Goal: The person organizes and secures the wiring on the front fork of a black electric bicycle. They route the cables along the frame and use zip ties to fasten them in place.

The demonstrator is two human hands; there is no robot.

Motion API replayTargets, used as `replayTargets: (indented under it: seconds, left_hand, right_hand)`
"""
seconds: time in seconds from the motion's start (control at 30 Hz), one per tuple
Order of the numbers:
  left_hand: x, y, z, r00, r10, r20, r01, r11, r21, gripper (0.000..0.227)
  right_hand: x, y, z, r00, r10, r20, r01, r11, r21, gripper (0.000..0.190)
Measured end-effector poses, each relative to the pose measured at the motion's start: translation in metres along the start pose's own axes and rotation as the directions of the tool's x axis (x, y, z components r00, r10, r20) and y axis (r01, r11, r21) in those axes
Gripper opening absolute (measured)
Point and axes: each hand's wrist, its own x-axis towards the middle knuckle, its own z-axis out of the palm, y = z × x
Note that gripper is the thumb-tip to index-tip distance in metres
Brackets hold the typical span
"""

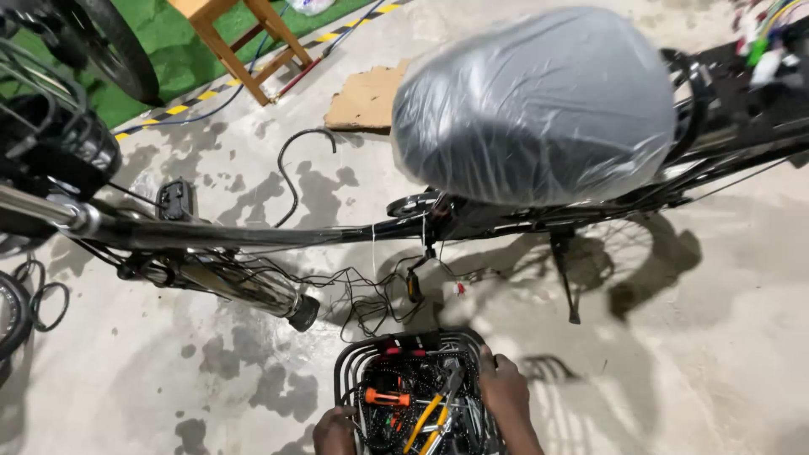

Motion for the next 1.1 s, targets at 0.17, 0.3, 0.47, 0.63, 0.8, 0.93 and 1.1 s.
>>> replayTargets:
  seconds: [0.17,0.3,0.47,0.63,0.8,0.93,1.1]
  left_hand:
    - [-0.057,0.059,-0.024,0.959,0.197,0.204,-0.198,0.980,-0.015,0.042]
    - [-0.119,0.122,-0.019,0.840,0.237,0.487,-0.205,0.972,-0.118,0.046]
    - [-0.309,0.336,-0.012,0.810,0.085,0.580,-0.212,0.965,0.154,0.035]
    - [-0.445,0.436,-0.035,0.612,0.078,0.787,-0.376,0.904,0.203,0.034]
    - [-0.490,0.444,0.026,0.654,0.051,0.755,-0.425,0.850,0.311,0.039]
    - [-0.526,0.452,0.088,0.631,0.067,0.773,-0.477,0.819,0.318,0.039]
    - [-0.592,0.476,0.179,0.679,0.060,0.732,-0.402,0.864,0.303,0.037]
  right_hand:
    - [-0.143,-0.021,-0.120,0.998,0.059,0.025,-0.064,0.873,0.484,0.034]
    - [-0.167,0.048,-0.145,0.958,-0.095,-0.272,0.265,0.664,0.700,0.032]
    - [-0.162,0.173,-0.212,0.896,-0.122,-0.427,0.378,0.716,0.587,0.047]
    - [-0.394,0.055,-0.344,0.913,0.045,-0.405,0.306,0.581,0.754,0.042]
    - [-0.401,0.043,-0.410,0.906,0.228,-0.355,0.257,0.370,0.893,0.033]
    - [-0.396,0.037,-0.473,0.900,0.244,-0.360,0.263,0.353,0.898,0.033]
    - [-0.344,0.071,-0.564,0.912,0.243,-0.331,0.223,0.383,0.897,0.036]
